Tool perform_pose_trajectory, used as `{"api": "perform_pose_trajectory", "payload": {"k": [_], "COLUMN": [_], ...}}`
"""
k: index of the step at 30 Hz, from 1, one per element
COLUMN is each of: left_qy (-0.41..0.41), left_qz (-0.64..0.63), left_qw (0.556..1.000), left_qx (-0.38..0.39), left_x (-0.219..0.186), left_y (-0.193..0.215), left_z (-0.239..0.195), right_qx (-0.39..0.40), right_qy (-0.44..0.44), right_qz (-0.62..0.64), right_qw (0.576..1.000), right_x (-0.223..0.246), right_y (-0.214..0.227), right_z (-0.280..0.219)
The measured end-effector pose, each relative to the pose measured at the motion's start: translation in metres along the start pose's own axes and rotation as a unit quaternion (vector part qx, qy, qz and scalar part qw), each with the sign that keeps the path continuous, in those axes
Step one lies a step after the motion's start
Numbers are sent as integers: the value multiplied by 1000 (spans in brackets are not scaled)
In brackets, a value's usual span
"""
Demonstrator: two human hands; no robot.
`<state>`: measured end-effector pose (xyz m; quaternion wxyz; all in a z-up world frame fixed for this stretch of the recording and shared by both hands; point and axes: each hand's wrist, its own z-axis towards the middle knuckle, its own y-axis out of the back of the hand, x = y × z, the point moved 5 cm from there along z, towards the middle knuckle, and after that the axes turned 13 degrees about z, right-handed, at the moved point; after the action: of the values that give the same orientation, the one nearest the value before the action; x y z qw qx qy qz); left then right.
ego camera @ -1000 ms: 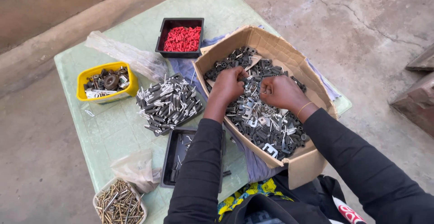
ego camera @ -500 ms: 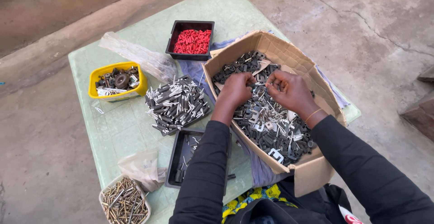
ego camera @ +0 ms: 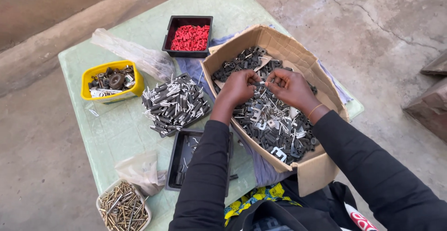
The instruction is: Assembling cable clips by inserting nails into them and sorting the finished parts into a tray
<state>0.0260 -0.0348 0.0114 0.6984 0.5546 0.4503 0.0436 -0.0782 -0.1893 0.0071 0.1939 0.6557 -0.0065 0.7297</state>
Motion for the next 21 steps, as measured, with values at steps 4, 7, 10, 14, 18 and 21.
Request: {"api": "perform_pose_trajectory", "payload": {"k": [4, 7, 10, 14, 18, 21], "left_qy": [5, 25, 27, 0, 23, 28], "left_qz": [-3, 36, 46, 73, 83, 73], "left_qw": [1000, 999, 999, 996, 995, 996], "left_qx": [4, 0, -7, -50, -50, -42], "left_x": [-2, 4, 5, 9, 7, 10], "left_y": [3, 1, 1, -6, -2, -8], "left_z": [-3, 0, 5, 17, 6, 13], "right_qx": [11, 38, 102, 173, 128, 85], "right_qy": [-7, -63, -121, -96, -77, 15], "right_qz": [-30, -254, -411, -479, -439, -338], "right_qw": [999, 964, 898, 855, 886, 937], "right_x": [13, 16, 13, -20, -2, 18], "right_y": [7, 5, -6, -12, -15, 11], "right_z": [-3, -5, -11, -2, -10, -16]}}
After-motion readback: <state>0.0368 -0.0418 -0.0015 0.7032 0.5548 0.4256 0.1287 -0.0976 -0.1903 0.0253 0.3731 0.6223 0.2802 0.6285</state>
